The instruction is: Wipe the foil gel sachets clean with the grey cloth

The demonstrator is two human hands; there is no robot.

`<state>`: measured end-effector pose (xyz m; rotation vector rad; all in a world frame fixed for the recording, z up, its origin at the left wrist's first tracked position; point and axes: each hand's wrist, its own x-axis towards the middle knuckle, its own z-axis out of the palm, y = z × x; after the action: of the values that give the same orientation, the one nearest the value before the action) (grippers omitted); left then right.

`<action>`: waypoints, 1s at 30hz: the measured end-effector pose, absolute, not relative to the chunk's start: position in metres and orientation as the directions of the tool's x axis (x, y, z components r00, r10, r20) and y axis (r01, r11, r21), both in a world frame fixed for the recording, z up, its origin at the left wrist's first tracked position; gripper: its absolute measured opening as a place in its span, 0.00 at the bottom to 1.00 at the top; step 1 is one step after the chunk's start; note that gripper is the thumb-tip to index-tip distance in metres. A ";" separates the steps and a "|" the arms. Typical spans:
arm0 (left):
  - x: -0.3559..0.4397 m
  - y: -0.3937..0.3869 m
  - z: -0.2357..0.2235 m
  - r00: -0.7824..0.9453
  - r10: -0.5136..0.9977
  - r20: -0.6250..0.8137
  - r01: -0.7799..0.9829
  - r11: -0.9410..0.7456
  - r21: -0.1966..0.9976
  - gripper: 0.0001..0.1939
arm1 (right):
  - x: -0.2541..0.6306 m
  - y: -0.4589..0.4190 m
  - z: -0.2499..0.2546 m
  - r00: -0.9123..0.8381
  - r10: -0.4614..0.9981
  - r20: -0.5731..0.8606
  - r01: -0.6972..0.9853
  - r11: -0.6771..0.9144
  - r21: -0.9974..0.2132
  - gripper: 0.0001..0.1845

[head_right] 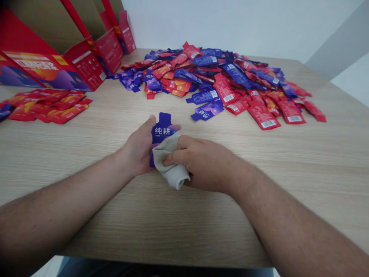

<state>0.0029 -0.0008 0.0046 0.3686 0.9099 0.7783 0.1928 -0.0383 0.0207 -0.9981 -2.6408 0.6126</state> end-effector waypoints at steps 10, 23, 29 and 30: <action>-0.011 -0.003 0.016 0.396 0.766 -0.507 -0.538 0.640 0.548 0.33 | 0.206 -0.009 -0.005 -0.341 0.783 0.520 0.747 0.562 -0.355 0.24; -0.003 -0.002 0.007 0.329 0.853 -0.404 -0.516 0.521 0.680 0.08 | 0.205 -0.009 -0.007 -0.289 0.855 0.430 0.733 0.486 -0.475 0.22; 0.002 0.001 0.003 0.248 0.898 -0.362 -0.572 0.438 0.694 0.06 | 0.206 -0.007 -0.011 -0.281 0.837 0.470 0.725 0.506 -0.468 0.23; 0.002 0.002 0.003 0.229 0.897 -0.378 -0.576 0.437 0.691 0.06 | 0.206 -0.007 -0.011 -0.275 0.840 0.468 0.730 0.499 -0.467 0.23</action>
<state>0.0023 0.0018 0.0033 0.4554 0.8391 1.0633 0.2062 -0.0066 -0.0114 -1.2829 -2.0637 0.2079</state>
